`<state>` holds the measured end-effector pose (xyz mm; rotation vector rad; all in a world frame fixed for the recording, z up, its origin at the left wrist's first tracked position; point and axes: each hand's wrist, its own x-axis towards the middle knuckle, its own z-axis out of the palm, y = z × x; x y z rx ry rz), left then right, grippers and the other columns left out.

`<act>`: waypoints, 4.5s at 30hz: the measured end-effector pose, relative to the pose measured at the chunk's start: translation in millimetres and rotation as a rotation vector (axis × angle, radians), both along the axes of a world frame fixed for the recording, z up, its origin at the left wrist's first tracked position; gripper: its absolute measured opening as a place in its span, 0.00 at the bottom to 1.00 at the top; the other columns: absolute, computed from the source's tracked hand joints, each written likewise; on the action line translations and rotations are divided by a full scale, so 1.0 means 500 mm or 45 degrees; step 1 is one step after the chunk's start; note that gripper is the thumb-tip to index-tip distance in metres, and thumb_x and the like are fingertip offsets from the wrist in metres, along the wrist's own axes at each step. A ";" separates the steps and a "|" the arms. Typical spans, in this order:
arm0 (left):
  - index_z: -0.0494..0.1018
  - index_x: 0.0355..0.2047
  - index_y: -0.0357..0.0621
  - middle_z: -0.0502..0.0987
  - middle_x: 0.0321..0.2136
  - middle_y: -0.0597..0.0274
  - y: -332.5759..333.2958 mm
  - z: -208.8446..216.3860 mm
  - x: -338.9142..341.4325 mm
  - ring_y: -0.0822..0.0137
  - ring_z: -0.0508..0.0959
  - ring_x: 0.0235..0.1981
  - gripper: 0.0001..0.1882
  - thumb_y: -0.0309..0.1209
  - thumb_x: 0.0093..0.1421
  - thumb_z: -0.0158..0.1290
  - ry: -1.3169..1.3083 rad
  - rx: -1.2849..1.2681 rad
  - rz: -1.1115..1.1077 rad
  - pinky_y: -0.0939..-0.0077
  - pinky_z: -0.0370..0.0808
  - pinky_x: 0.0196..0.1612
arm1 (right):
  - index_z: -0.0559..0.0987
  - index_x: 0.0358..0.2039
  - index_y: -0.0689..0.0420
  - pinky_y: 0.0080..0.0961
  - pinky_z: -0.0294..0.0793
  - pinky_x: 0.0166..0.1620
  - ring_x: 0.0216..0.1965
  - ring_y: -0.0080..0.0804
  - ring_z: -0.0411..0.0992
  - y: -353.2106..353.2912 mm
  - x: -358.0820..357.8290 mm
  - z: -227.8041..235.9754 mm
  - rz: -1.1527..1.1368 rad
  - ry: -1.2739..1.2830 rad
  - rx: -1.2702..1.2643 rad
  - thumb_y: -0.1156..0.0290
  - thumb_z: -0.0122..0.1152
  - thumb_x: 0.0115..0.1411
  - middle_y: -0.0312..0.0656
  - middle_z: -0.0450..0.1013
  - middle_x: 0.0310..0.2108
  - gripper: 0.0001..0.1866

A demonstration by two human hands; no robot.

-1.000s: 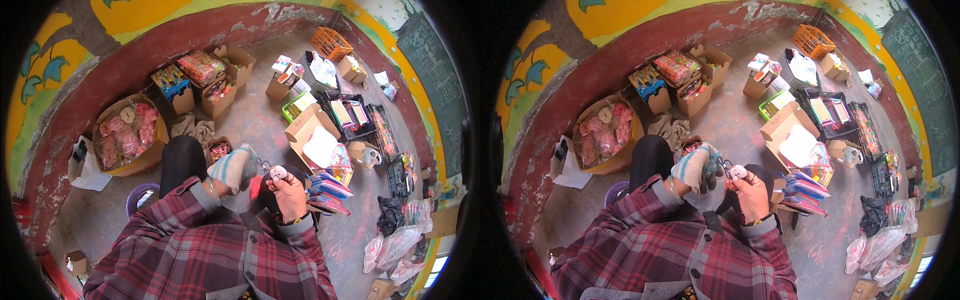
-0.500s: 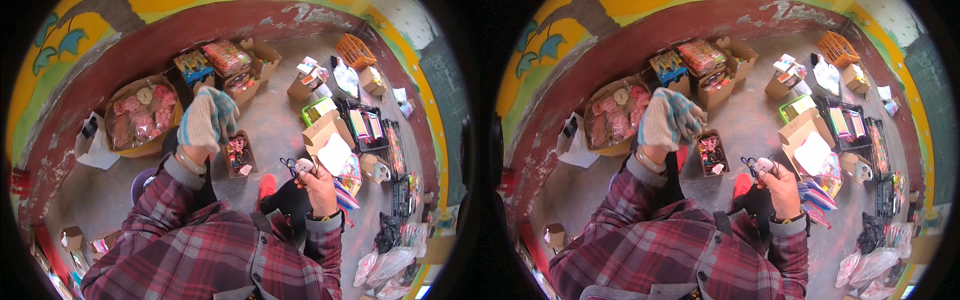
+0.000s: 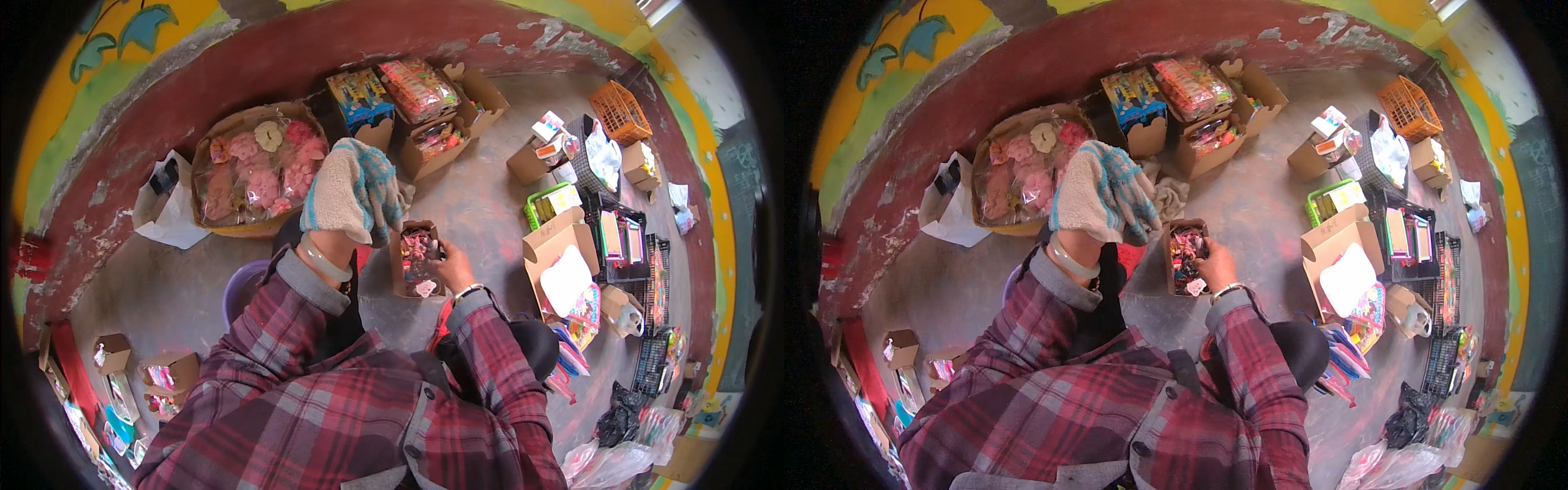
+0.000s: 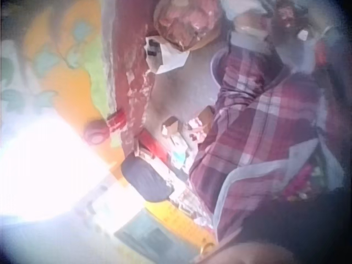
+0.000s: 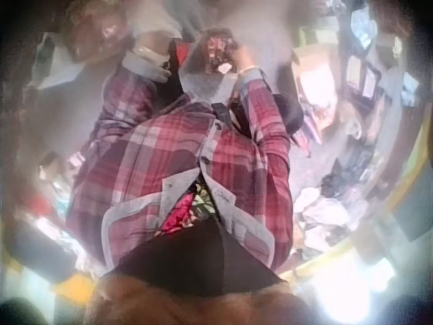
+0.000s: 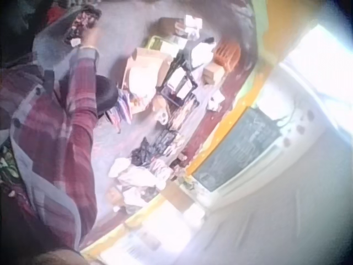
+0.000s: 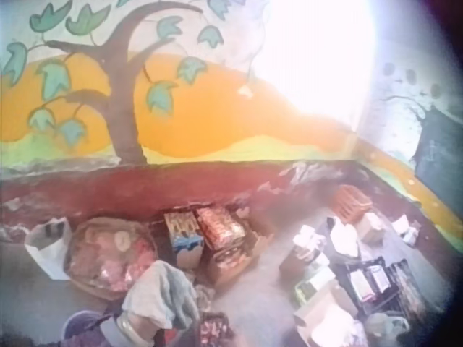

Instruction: The person sits on a low stool and wipes small hair accessories, such as hair ties and clips, with a cloth. They pick up items from a cardboard box, wipe them individually, and place them into a second box. The person handles the items one at a time throughout the process.

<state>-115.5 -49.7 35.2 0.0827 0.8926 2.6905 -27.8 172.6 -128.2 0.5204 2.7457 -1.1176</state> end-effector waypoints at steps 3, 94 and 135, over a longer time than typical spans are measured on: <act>0.66 0.30 0.43 0.70 0.20 0.58 0.003 0.014 0.010 0.62 0.70 0.17 0.18 0.45 0.65 0.38 -0.116 -0.029 0.055 0.71 0.68 0.18 | 0.77 0.43 0.59 0.29 0.71 0.45 0.40 0.43 0.74 -0.023 -0.007 0.045 -0.011 -0.043 -0.127 0.75 0.62 0.46 0.49 0.76 0.37 0.20; 0.66 0.43 0.31 0.72 0.43 0.46 0.291 0.025 0.111 0.61 0.75 0.42 0.18 0.32 0.57 0.45 0.983 -1.144 -0.922 0.70 0.72 0.46 | 0.81 0.38 0.53 0.38 0.73 0.43 0.42 0.39 0.75 0.237 0.716 -0.480 -0.396 -1.483 0.169 0.53 0.63 0.47 0.44 0.76 0.41 0.22; 0.72 0.29 0.34 0.75 0.28 0.53 0.190 -0.008 0.148 0.61 0.76 0.31 0.07 0.23 0.49 0.50 0.275 -0.518 -0.753 0.73 0.73 0.37 | 0.70 0.46 0.54 0.39 0.74 0.47 0.45 0.39 0.72 0.230 0.571 0.280 -0.818 1.228 -2.069 0.84 0.53 0.46 0.43 0.71 0.43 0.25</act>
